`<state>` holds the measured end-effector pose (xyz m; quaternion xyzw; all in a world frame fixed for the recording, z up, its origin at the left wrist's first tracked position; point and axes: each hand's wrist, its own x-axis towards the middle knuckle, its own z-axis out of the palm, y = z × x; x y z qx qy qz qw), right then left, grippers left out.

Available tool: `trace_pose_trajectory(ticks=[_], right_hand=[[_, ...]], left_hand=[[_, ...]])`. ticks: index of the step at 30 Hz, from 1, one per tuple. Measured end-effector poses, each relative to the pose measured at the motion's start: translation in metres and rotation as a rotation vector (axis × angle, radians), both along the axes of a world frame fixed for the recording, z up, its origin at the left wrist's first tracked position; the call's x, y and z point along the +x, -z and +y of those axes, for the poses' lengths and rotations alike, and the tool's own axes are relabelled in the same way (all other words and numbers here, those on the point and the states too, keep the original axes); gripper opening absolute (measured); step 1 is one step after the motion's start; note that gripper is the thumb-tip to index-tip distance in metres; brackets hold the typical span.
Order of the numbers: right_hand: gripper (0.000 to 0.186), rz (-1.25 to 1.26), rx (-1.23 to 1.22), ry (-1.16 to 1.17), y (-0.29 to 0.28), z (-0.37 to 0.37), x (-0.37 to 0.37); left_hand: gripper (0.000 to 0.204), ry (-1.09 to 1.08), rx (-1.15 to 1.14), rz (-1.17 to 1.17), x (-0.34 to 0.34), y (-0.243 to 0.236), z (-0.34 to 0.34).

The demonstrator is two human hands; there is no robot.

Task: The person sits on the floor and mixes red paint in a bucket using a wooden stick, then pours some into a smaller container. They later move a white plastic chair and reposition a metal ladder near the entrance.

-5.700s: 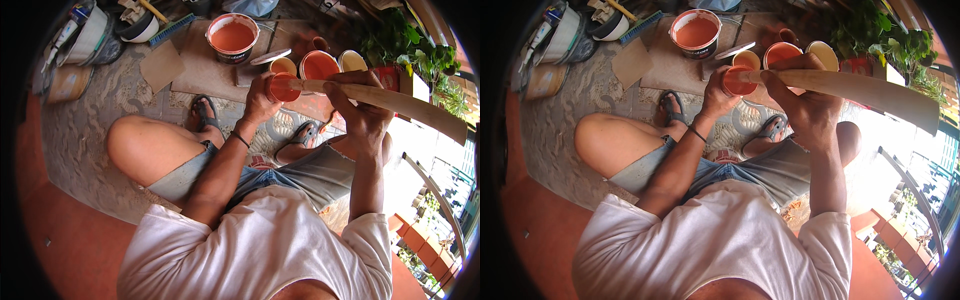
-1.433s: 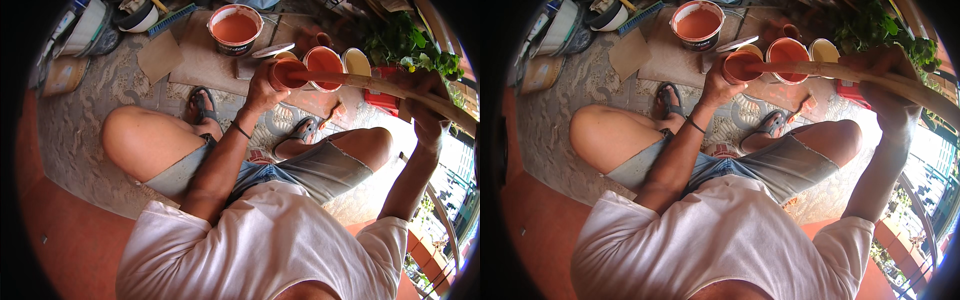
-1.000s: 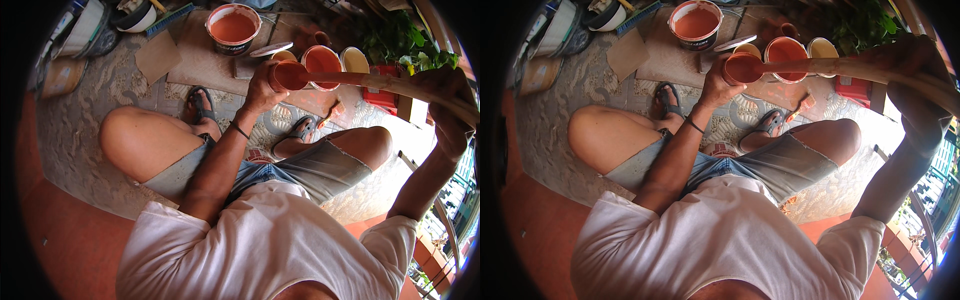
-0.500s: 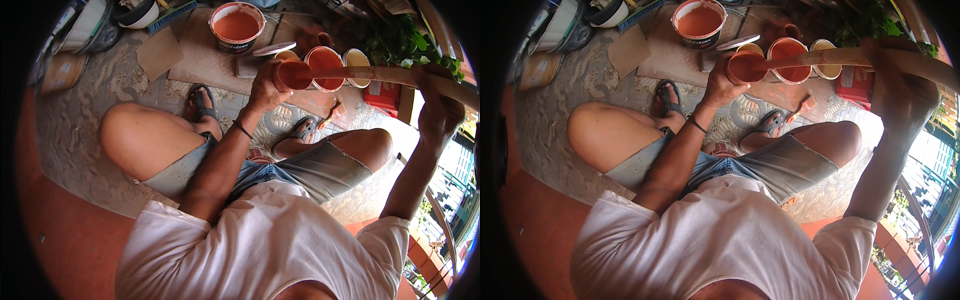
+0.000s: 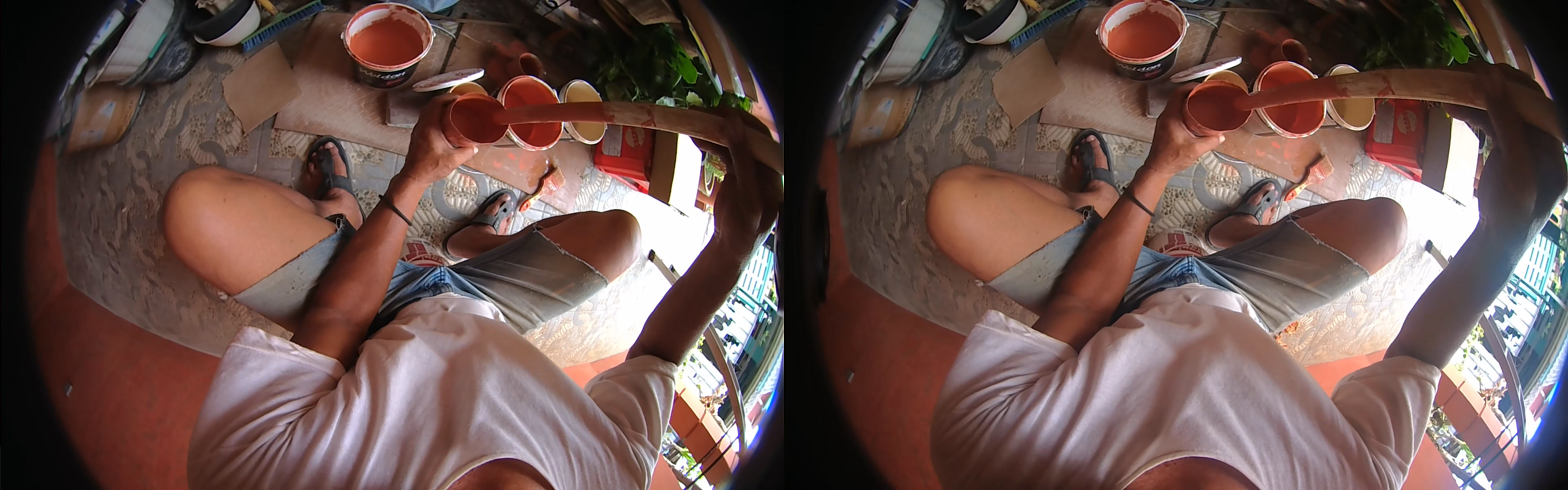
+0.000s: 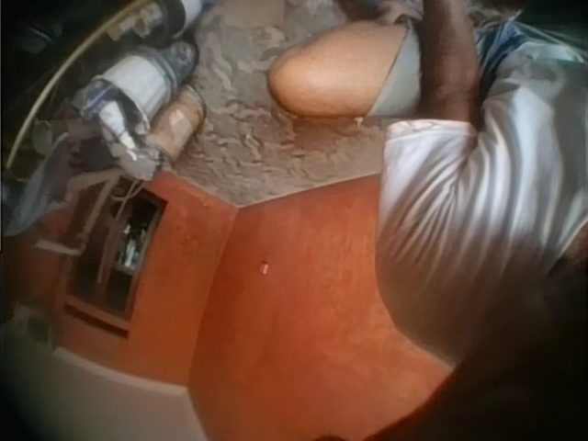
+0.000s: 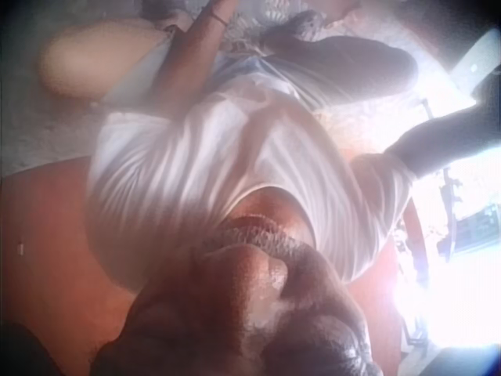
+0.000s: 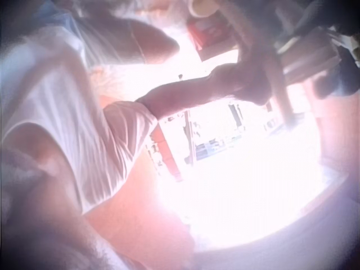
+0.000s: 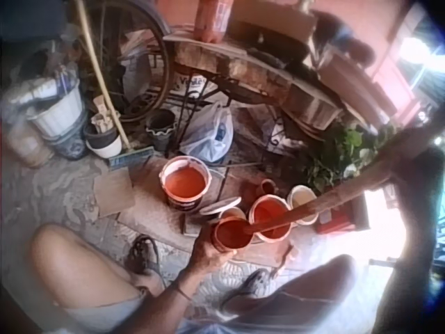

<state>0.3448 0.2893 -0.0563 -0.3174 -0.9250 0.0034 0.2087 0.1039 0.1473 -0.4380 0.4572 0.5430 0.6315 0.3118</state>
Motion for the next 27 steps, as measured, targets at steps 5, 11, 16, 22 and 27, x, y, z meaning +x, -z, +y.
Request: trace_pose_trajectory(ticks=[5, 11, 16, 22, 27], right_hand=[[0.018, -0.005, 0.005, 0.001, -0.012, -0.002, 0.003], [0.019, -0.089, -0.08, -0.042, -0.016, -0.005, -0.002], [0.019, -0.163, -0.139, -0.072, -0.017, -0.007, -0.01], [0.02, -0.164, -0.111, -0.068, -0.024, -0.003, -0.011], [0.021, -0.107, -0.054, -0.029, -0.03, -0.001, -0.001]], left_hand=[[0.077, 0.029, 0.019, -0.029, -0.002, -0.004, 0.0], [0.077, 0.056, 0.002, -0.056, -0.001, -0.008, 0.0], [0.078, 0.052, 0.0, 0.031, 0.0, -0.006, 0.001], [0.076, 0.033, 0.001, 0.032, -0.003, -0.008, 0.002], [0.078, 0.036, 0.028, -0.05, -0.003, -0.019, 0.003]])
